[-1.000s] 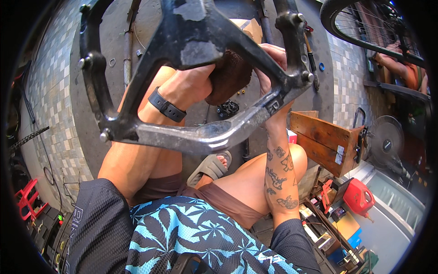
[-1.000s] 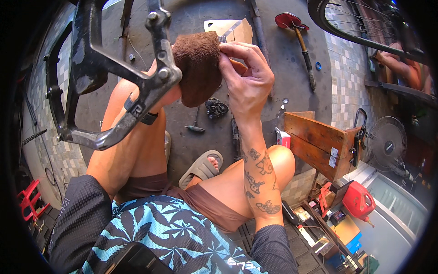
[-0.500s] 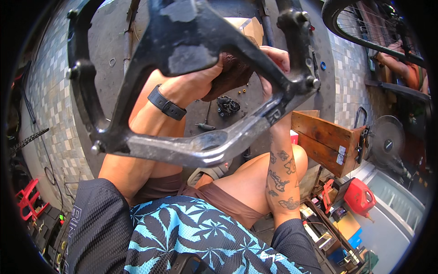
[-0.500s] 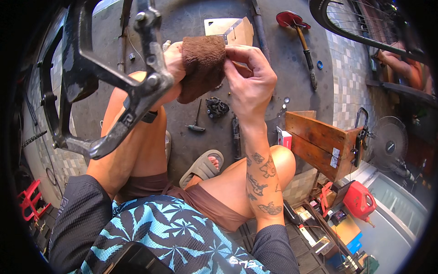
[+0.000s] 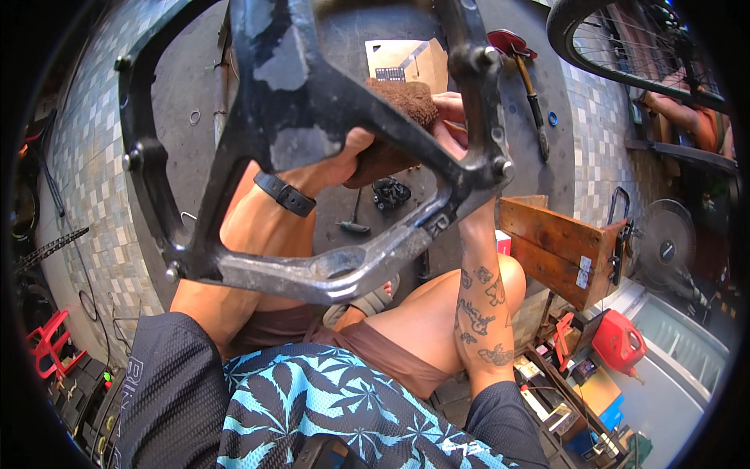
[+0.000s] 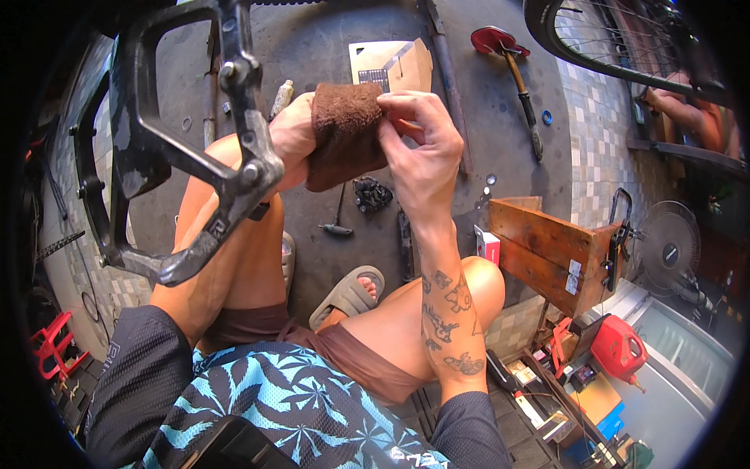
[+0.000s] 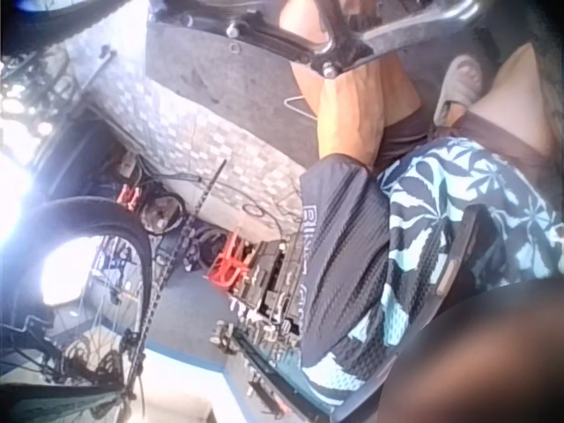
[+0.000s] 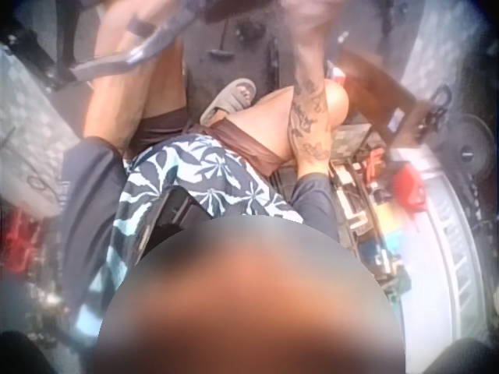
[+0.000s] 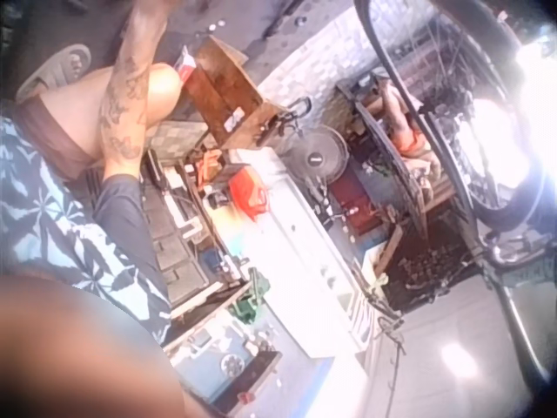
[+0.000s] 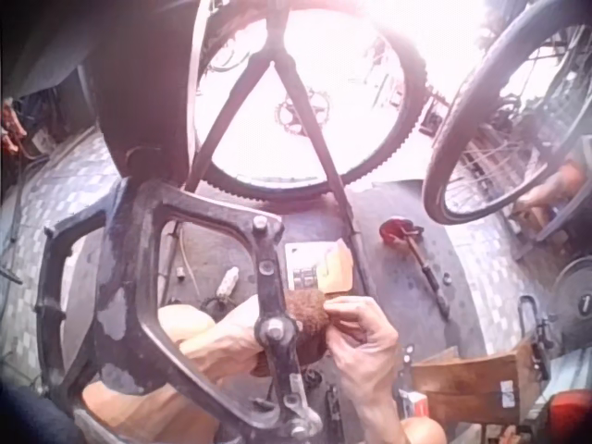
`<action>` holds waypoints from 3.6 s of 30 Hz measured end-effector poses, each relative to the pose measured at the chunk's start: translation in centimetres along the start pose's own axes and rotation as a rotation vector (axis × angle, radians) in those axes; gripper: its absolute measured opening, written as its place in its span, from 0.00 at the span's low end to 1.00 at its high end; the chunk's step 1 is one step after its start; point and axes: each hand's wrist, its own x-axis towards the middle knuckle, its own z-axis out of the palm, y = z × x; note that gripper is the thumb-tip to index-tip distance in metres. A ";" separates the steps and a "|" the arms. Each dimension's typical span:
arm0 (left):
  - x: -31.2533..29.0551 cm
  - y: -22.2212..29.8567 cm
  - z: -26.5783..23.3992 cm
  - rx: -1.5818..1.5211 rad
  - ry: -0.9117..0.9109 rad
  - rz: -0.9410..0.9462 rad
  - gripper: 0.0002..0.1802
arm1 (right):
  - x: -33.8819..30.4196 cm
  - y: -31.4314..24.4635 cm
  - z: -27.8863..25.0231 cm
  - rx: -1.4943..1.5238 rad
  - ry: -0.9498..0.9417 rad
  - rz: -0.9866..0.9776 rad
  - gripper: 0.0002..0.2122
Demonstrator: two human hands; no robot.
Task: The person sits on the floor and wipes a bicycle crankset with a brown cloth, then uses a small metal tool to clean between the chainrings. They continue wiping the crankset and the tool, then place the tool in a wooden box and pick up a small yellow component to attach to the crankset.
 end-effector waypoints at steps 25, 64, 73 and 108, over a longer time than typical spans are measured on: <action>1.2 0.5 2.7 0.446 0.050 0.073 0.17 | -0.6 -0.3 -0.5 0.000 0.054 -0.103 0.06; -7.6 10.5 -5.0 -0.289 0.549 0.533 0.16 | -5.5 24.5 14.5 -1.066 -0.559 -0.291 0.15; -6.8 10.6 -4.9 -0.275 0.599 0.501 0.16 | -7.5 25.0 17.0 -1.085 -0.458 -0.277 0.08; -2.6 7.8 -0.2 0.002 0.185 -0.006 0.13 | 1.7 -2.3 9.2 0.009 -0.056 -0.053 0.22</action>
